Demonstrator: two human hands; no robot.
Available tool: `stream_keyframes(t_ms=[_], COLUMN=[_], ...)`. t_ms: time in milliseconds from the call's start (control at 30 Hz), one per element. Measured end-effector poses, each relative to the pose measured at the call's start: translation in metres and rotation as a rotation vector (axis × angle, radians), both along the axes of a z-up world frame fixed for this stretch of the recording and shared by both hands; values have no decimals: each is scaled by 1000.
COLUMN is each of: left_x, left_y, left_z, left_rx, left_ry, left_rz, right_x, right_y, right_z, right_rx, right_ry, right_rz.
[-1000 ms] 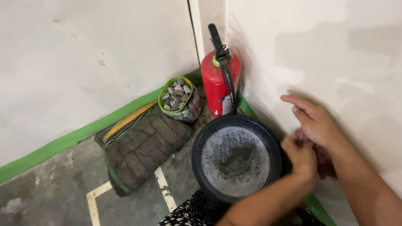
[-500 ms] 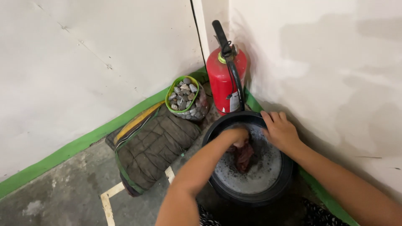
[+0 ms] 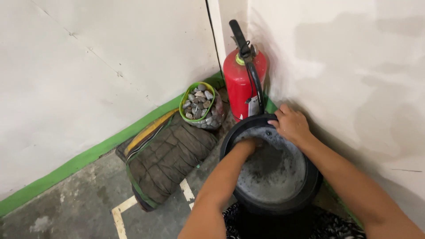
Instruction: The person cleans a wall by hand with a cloth, repeatedly dipping the cloth into a bucket of soapy water, wringing it out, and scrubbing various sections and corners of the wall.
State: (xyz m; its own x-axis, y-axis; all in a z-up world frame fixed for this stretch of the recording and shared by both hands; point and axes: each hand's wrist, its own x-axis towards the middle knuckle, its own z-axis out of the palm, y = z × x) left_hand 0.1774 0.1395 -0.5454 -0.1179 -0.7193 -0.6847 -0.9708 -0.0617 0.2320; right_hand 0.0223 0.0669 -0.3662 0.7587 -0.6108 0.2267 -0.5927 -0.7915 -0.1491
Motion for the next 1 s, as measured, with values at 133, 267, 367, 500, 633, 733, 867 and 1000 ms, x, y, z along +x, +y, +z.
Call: stream_keyframes(t_ms=[133, 267, 367, 500, 633, 733, 867, 1000], left_x=[4, -3, -12, -16, -14, -13, -20, -34], left_y=[-10, -14, -12, 10, 45, 55, 42, 38], left_z=[-1, 1, 27, 114, 212, 239, 224, 183], left_rx=[3, 35, 17, -162, -497, -726, -744, -204], left_ry=[-22, -13, -5, 30, 259, 558, 1061, 1239], left_rz=[20, 13, 8, 49, 74, 75, 358, 1247], right_x=[14, 13, 12, 3, 0, -6, -14, -5], right_y=[-2, -3, -5, 6, 37, 39, 36, 54], right_z=[-3, 1, 6, -2, -38, -56, -69, -61], right_rx=[24, 65, 60, -108, 992, 1842, 2147, 1537], right_ry=[-30, -48, -106, -493, -787, -743, -865, -1113], right_rz=[-17, -1, 23, 217, -121, -543, -559, -606])
